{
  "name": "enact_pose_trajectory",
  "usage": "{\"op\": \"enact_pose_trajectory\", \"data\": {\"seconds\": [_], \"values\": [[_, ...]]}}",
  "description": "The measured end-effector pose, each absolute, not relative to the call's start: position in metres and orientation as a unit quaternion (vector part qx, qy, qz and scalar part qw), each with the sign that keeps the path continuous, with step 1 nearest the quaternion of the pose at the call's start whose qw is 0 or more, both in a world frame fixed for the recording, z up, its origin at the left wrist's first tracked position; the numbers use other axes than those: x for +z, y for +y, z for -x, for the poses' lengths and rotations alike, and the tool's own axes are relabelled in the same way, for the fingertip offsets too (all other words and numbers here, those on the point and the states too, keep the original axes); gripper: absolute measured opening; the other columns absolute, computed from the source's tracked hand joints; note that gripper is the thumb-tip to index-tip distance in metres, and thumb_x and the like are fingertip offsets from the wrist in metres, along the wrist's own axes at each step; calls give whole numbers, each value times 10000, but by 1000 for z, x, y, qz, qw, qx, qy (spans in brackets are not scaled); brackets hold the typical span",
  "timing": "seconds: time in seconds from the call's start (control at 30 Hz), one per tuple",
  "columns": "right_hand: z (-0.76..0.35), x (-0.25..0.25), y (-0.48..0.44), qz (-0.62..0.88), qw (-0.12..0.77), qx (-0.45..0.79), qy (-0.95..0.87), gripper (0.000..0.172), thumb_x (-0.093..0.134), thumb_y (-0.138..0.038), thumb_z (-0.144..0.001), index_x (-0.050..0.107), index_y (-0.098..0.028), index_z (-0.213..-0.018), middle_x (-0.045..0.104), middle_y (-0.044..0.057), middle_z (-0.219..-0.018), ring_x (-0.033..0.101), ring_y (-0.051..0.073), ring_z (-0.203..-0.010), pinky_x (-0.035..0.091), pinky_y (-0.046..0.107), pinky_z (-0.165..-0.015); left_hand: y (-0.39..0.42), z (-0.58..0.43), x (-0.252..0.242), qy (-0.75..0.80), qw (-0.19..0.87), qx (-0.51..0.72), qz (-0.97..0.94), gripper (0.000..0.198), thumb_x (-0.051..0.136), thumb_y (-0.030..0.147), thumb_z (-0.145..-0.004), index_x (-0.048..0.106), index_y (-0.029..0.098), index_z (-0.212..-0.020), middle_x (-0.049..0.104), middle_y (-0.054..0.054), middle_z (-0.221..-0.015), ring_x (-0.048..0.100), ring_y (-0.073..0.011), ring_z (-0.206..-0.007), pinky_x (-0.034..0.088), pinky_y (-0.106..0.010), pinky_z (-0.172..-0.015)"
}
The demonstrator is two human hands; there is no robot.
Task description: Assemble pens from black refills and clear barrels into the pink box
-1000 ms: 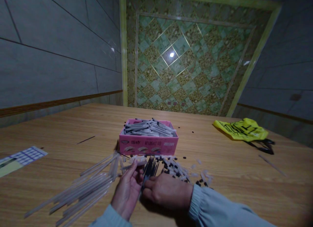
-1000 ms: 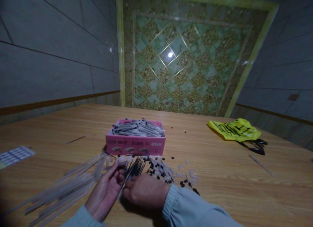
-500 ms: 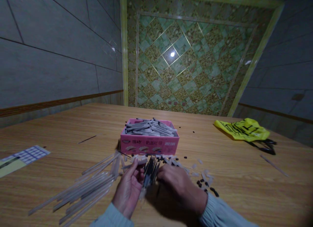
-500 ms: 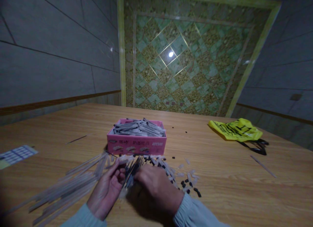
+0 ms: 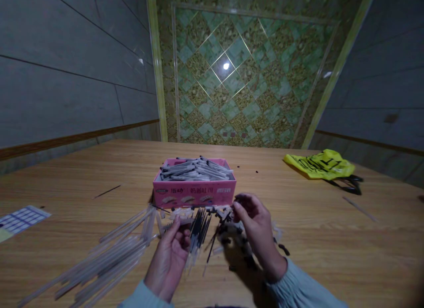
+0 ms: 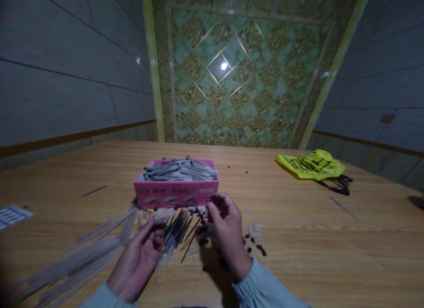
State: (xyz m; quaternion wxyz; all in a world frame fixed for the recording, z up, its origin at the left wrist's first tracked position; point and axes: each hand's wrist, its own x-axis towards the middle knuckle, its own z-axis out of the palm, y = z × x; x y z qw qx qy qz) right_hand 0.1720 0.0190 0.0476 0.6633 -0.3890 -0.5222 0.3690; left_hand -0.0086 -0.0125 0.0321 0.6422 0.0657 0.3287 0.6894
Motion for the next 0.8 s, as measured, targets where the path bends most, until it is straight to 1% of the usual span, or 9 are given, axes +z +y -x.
{"op": "enact_pose_trajectory", "data": {"seconds": [0.13, 0.23, 0.27, 0.33, 0.43, 0.5, 0.6, 0.7, 0.8], "values": [[-169, 18, 38, 430, 617, 449, -482, 274, 700, -338, -690, 540, -162, -827, 602, -16, -607, 615, 146, -552, 495, 246, -515, -11, 11, 31, 328, 642, 690, -68, 108, 505, 87, -855, 605, 106, -819, 641, -28, -667, 582, -65, -486, 491, -138, -420], [-168, 5, 43, 447, 558, 471, -516, 179, 638, -282, -729, 539, -157, -809, 614, -5, -609, 625, 152, -564, 493, 258, -541, -10, 11, 29, 329, 645, 686, -71, 121, 493, 79, -856, 604, 111, -822, 637, -27, -678, 578, -65, -489, 486, -140, -416], [-169, 6, 41, 461, 522, 449, -559, 132, 619, -249, -741, 561, -150, -805, 625, 11, -633, 629, 160, -593, 492, 268, -563, -10, 11, 29, 327, 648, 684, -74, 126, 488, 79, -858, 605, 112, -824, 638, -29, -684, 577, -66, -492, 484, -139, -416], [-173, 12, 36, 502, 438, 336, -666, 94, 617, -186, -738, 622, -145, -823, 655, 57, -770, 631, 185, -720, 483, 291, -648, -11, 11, 28, 326, 651, 681, -79, 135, 483, 85, -861, 609, 111, -822, 642, -37, -692, 577, -66, -496, 479, -138, -415], [-178, 27, 22, 540, 311, 131, -772, 173, 655, -154, -715, 682, -194, -881, 628, 74, -1005, 582, 203, -909, 433, 280, -743, -11, 10, 27, 334, 651, 676, -84, 125, 500, 92, -854, 616, 117, -816, 645, -39, -691, 578, -71, -494, 483, -142, -416], [-176, 34, 14, 528, 228, 98, -812, 170, 635, -154, -730, 700, -227, -869, 638, 47, -962, 582, 184, -873, 407, 251, -697, -11, 9, 27, 339, 649, 676, -83, 115, 512, 91, -847, 617, 121, -809, 643, -35, -685, 577, -72, -491, 485, -143, -417], [-170, 34, 6, 491, 143, 112, -852, 172, 609, -151, -725, 716, -239, -825, 667, 23, -841, 594, 170, -780, 365, 243, -629, -11, 9, 29, 340, 650, 674, -81, 109, 514, 91, -846, 612, 117, -803, 642, -36, -680, 580, -72, -496, 487, -143, -422], [-167, 27, 3, 497, 124, 89, -854, 135, 595, -124, -689, 698, -192, -742, 670, 43, -806, 586, 178, -733, 332, 253, -592, -12, 9, 29, 340, 653, 673, -79, 107, 515, 84, -844, 611, 113, -806, 643, -30, -671, 578, -67, -489, 488, -140, -423], [-169, 26, 3, 501, 175, 97, -842, 92, 604, -118, -677, 659, -164, -736, 658, 52, -796, 570, 179, -717, 336, 252, -593, -13, 8, 27, 348, 642, 675, -104, 101, 527, 79, -837, 623, 106, -824, 662, -40, -692, 582, -69, -491, 492, -146, -427]]}}
